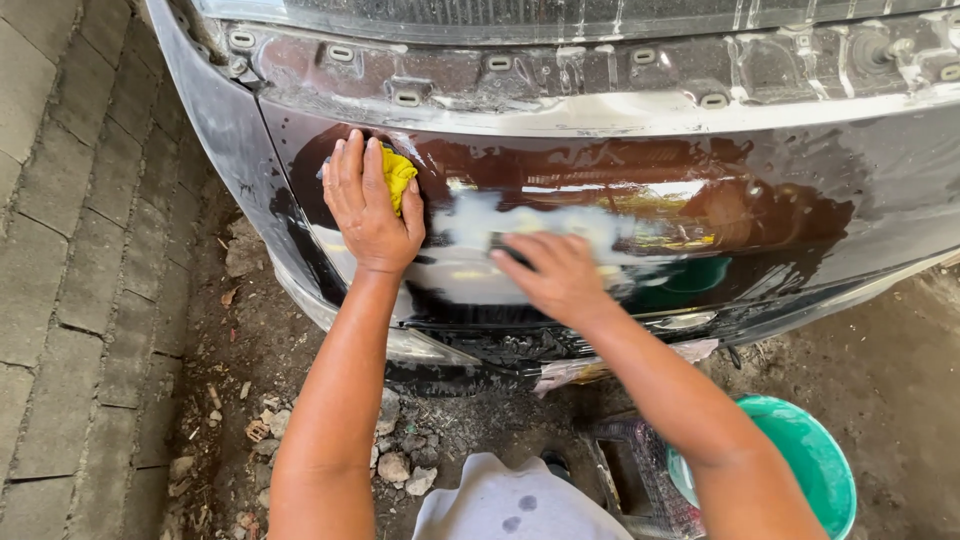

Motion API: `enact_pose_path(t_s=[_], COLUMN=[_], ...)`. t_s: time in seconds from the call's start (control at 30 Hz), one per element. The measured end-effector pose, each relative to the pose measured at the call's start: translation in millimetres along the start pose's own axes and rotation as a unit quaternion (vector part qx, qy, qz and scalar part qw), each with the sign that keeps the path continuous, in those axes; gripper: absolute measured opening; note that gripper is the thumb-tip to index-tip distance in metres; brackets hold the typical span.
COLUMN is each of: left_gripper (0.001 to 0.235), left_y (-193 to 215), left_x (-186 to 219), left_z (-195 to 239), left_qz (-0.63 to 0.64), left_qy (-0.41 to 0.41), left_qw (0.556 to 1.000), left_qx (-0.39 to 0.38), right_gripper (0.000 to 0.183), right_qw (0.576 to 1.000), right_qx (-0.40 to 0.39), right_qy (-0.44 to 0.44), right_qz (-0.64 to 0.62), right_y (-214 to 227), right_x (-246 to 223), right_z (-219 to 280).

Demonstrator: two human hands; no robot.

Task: Sanding and cleaning a repair area on the front of a vehicle using sandpaper and a cloth.

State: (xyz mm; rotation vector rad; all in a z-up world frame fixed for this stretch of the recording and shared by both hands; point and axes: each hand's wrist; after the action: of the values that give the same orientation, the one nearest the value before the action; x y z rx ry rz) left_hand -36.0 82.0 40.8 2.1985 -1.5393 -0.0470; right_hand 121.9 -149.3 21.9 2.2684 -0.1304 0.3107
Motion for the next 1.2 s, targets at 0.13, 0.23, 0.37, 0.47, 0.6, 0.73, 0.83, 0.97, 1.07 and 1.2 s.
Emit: enact_pose_path(t_s=[0.13,0.23,0.37,0.47,0.6,0.73,0.83,0.97,1.07,1.2], left_gripper=[0.061,0.061,0.061,0.061,0.061,0.061,0.061,0.062,0.062,0.061], left_y=[1,1,1,1,-1,1,1,1,0,-2], left_x=[-2,-1,2,3,1,-2,1,3,5,2], left_z=[1,1,1,0,1,1,5,-7,-3,-2], left_qz=[-0.005,-0.001,-0.001,-0.004,-0.001,-0.003,0.002,0.001,-0.002,-0.004], left_qy=[-0.004,-0.005,0.000,0.002,-0.001,-0.005,-0.009,-0.012,-0.002,-0.007], left_qw=[1.000,1.000,1.000,1.000,1.000,1.000,1.000,0.999,1.000,0.999], left_qx=[-0.001,-0.001,0.004,0.010,0.012,0.009,0.008,0.035,0.031,0.032], right_gripper=[0.038,0.038,0.049,0.051,0.048,0.043,0.043,0.059,0.057,0.049], right_qw=[0.998,0.997,0.999,1.000,0.998,0.996,0.996,1.000,0.999,0.999], right_qx=[-0.012,-0.023,-0.032,-0.024,-0.038,-0.028,-0.020,-0.006,0.002,-0.003], right_qy=[0.036,0.047,0.008,-0.007,0.018,0.036,0.037,-0.010,-0.025,0.020], right_qz=[-0.057,-0.056,-0.006,0.002,-0.040,-0.072,-0.080,-0.027,-0.024,-0.044], right_y=[-9,-4,8,16,-2,-12,4,32,31,5], right_x=[-29,-21,8,17,-1,-25,-15,22,29,4], right_z=[-50,-38,20,35,-10,-49,-29,15,35,-18])
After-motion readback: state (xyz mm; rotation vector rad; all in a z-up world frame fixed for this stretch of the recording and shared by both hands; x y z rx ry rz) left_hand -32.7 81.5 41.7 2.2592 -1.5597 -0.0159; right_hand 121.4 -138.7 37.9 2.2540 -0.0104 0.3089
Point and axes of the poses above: each hand's wrist, its own z-axis away from the middle knuckle, its own y-axis out of the back of the hand, x = y × z, and after that the axes turned 2 degrees about -z, right-handed
